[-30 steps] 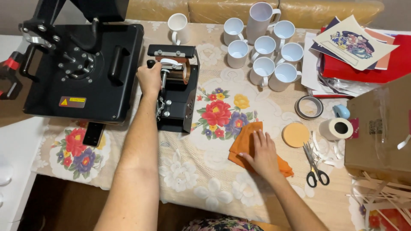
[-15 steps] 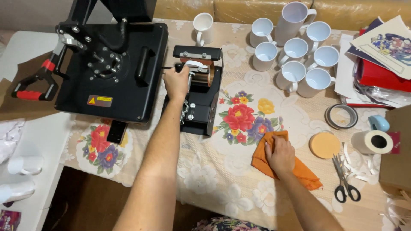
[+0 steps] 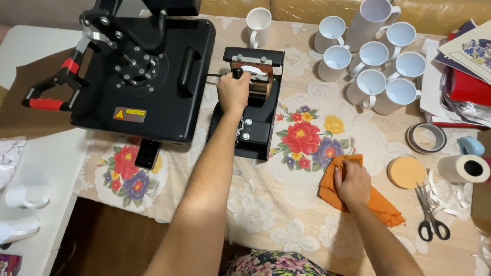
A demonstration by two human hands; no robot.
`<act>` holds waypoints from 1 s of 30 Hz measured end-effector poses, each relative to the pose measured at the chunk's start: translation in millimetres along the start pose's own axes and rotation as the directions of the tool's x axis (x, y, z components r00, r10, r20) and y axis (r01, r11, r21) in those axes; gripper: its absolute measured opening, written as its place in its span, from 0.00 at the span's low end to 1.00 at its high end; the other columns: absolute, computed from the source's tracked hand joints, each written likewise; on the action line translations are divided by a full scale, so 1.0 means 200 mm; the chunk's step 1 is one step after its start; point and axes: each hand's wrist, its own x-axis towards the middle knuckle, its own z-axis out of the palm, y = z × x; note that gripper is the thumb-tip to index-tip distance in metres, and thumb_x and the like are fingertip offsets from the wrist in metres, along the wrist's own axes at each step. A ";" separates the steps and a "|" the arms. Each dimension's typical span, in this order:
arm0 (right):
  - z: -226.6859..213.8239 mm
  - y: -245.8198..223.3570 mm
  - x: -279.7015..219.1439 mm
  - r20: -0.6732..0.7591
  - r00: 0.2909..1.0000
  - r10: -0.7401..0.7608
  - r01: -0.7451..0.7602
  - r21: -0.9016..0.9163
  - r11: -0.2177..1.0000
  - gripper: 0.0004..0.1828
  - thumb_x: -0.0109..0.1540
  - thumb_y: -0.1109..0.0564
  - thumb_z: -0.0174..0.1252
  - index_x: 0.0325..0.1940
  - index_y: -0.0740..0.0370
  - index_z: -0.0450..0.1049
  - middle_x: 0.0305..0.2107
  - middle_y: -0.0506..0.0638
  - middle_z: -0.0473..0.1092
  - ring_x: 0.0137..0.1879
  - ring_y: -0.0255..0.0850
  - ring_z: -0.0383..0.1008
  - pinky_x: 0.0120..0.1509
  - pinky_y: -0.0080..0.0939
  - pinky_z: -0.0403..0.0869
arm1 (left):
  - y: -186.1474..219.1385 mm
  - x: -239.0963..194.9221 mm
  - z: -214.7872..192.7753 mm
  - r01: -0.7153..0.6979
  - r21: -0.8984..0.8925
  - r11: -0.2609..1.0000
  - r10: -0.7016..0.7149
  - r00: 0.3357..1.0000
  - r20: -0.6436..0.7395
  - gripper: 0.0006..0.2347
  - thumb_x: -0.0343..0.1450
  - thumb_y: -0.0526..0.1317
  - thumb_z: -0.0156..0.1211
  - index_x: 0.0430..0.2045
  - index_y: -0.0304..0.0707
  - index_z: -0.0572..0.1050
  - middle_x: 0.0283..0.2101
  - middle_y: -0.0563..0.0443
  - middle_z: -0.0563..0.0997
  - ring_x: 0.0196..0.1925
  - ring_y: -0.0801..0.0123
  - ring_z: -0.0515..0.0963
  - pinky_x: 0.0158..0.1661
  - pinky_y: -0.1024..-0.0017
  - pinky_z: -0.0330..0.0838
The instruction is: Preparing ceramic mugs for sublimation by wrapping them with printed designs, securing with tape, and using a mug heat press.
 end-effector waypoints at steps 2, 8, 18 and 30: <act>0.01 0.00 0.00 -0.003 1.000 0.010 -0.010 0.010 1.000 0.20 0.64 0.36 0.52 0.54 0.47 0.71 0.37 0.45 0.68 0.47 0.45 0.72 0.52 0.45 0.71 | 0.02 0.00 -0.01 -0.007 -0.001 1.000 0.007 1.000 0.010 0.13 0.61 0.37 0.51 0.00 0.44 0.67 0.03 0.56 0.62 0.05 0.77 0.63 0.08 0.75 0.61; -0.29 -0.25 0.09 -0.119 0.984 0.130 -0.093 0.281 0.955 0.28 0.60 0.43 0.65 0.58 0.58 0.68 0.49 0.55 0.64 0.59 0.56 0.64 0.66 0.55 0.60 | 0.07 -0.02 -0.06 -0.002 0.002 1.000 0.002 0.999 0.036 0.13 0.61 0.38 0.51 0.00 0.43 0.65 0.03 0.57 0.60 0.07 0.77 0.62 0.10 0.74 0.59; -0.15 -0.78 0.31 0.419 0.903 0.100 -0.292 0.426 0.856 0.21 0.55 0.47 0.70 0.49 0.52 0.75 0.42 0.51 0.70 0.54 0.56 0.72 0.58 0.53 0.72 | 0.11 -0.04 -0.08 0.032 -0.010 0.999 -0.031 0.997 0.073 0.15 0.61 0.40 0.52 -0.01 0.44 0.63 0.04 0.59 0.57 0.09 0.79 0.58 0.13 0.74 0.57; 0.00 -0.69 0.33 0.461 0.886 0.053 -0.255 0.386 0.886 0.07 0.62 0.49 0.62 0.42 0.47 0.75 0.35 0.51 0.74 0.49 0.54 0.77 0.54 0.53 0.75 | 0.09 -0.04 -0.07 0.037 0.000 0.999 -0.037 0.997 0.070 0.14 0.60 0.40 0.52 0.00 0.44 0.63 0.05 0.59 0.58 0.10 0.79 0.59 0.14 0.75 0.57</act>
